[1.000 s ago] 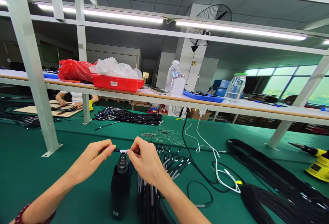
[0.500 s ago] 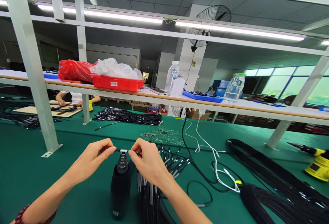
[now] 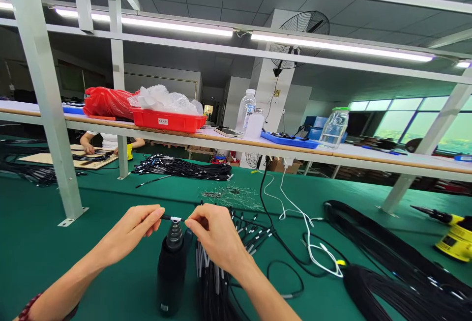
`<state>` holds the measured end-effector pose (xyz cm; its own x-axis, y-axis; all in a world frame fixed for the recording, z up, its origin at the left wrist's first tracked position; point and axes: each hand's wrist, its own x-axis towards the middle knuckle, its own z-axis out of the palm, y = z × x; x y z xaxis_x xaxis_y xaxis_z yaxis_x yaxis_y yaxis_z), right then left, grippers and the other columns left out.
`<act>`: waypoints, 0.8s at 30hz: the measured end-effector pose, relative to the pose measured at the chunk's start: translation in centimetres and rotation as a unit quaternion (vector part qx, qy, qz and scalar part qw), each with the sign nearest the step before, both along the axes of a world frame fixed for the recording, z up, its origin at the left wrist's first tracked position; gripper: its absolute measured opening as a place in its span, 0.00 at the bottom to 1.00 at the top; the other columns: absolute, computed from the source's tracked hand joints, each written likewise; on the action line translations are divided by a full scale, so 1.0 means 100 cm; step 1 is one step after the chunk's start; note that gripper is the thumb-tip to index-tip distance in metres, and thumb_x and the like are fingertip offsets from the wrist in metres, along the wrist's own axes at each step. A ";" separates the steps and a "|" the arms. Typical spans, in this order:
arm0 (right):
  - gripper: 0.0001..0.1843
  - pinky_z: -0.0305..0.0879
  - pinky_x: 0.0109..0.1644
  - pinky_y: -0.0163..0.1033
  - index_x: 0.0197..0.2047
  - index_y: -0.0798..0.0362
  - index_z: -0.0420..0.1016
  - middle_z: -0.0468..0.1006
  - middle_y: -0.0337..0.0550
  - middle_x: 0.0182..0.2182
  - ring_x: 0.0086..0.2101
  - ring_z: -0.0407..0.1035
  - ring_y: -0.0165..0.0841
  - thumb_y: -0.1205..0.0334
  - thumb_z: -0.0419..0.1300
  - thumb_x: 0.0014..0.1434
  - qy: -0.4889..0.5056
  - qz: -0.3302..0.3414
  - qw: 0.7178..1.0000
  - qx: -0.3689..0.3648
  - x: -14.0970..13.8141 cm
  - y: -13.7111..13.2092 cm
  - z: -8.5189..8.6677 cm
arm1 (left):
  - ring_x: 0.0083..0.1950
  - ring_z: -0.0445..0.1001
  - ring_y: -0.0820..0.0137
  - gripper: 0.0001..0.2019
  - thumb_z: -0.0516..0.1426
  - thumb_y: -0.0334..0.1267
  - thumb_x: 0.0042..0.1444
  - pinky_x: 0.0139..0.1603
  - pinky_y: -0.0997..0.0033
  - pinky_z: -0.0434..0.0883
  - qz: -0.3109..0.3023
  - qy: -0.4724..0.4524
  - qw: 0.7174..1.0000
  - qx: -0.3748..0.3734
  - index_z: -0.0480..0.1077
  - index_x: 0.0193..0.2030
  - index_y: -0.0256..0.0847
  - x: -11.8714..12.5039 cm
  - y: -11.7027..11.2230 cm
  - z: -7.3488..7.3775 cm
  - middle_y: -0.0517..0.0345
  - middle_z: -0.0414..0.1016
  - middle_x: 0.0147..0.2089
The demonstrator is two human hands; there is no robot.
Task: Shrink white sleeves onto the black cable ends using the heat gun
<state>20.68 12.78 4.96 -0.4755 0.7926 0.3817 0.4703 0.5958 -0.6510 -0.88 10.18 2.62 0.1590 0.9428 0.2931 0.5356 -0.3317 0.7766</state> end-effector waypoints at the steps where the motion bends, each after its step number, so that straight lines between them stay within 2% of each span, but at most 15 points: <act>1: 0.10 0.58 0.30 0.33 0.28 0.54 0.77 0.74 0.37 0.25 0.26 0.66 0.28 0.65 0.58 0.62 -0.001 -0.002 1.000 0.007 0.000 0.001 0.000 | 0.27 0.57 0.71 0.26 0.43 0.59 0.66 0.30 0.70 0.54 0.002 -0.002 1.000 0.003 0.58 0.24 0.42 0.000 0.000 0.000 0.65 0.58 0.23; 9: 0.08 0.57 0.31 0.33 0.28 0.55 0.77 0.76 0.37 0.25 0.27 0.65 0.29 0.69 0.61 0.58 0.005 -0.019 1.000 -0.007 -0.004 0.008 -0.003 | 0.28 0.52 0.71 0.21 0.47 0.55 0.65 0.28 0.70 0.51 0.007 0.009 1.000 -0.007 0.60 0.28 0.42 -0.002 0.000 0.003 0.66 0.57 0.26; 14: 0.11 0.57 0.33 0.34 0.30 0.54 0.78 0.76 0.38 0.27 0.29 0.66 0.30 0.66 0.58 0.64 -0.046 -0.014 0.999 0.021 0.000 0.005 0.000 | 0.29 0.54 0.71 0.18 0.49 0.54 0.64 0.29 0.71 0.52 0.003 -0.011 1.000 0.003 0.61 0.30 0.43 -0.004 -0.002 0.000 0.66 0.58 0.27; 17: 0.15 0.55 0.32 0.35 0.28 0.54 0.77 0.74 0.38 0.25 0.28 0.64 0.30 0.65 0.56 0.66 -0.065 -0.009 0.997 0.040 0.000 0.003 0.003 | 0.29 0.56 0.71 0.20 0.49 0.56 0.64 0.30 0.71 0.53 0.000 -0.026 1.000 -0.014 0.62 0.30 0.42 -0.005 -0.002 0.001 0.65 0.60 0.27; 21: 0.13 0.56 0.33 0.35 0.30 0.54 0.79 0.75 0.37 0.26 0.28 0.65 0.30 0.66 0.58 0.65 -0.048 -0.009 0.998 0.042 -0.002 0.003 0.003 | 0.28 0.58 0.70 0.25 0.45 0.59 0.64 0.30 0.69 0.54 0.021 -0.020 0.999 -0.024 0.63 0.27 0.41 -0.005 -0.002 0.003 0.64 0.61 0.24; 24: 0.11 0.57 0.33 0.35 0.30 0.54 0.79 0.76 0.38 0.27 0.29 0.66 0.30 0.68 0.58 0.64 -0.039 -0.011 0.998 0.039 -0.005 0.003 0.001 | 0.27 0.58 0.70 0.25 0.45 0.59 0.64 0.29 0.70 0.54 0.024 -0.015 0.999 -0.024 0.63 0.26 0.41 -0.005 -0.002 0.003 0.64 0.61 0.24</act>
<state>20.18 13.11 5.06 -0.4885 0.7728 0.4051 0.5309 0.6317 -0.5648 -1.41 9.93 2.96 0.1048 0.9621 0.2518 0.5268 -0.2684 0.8065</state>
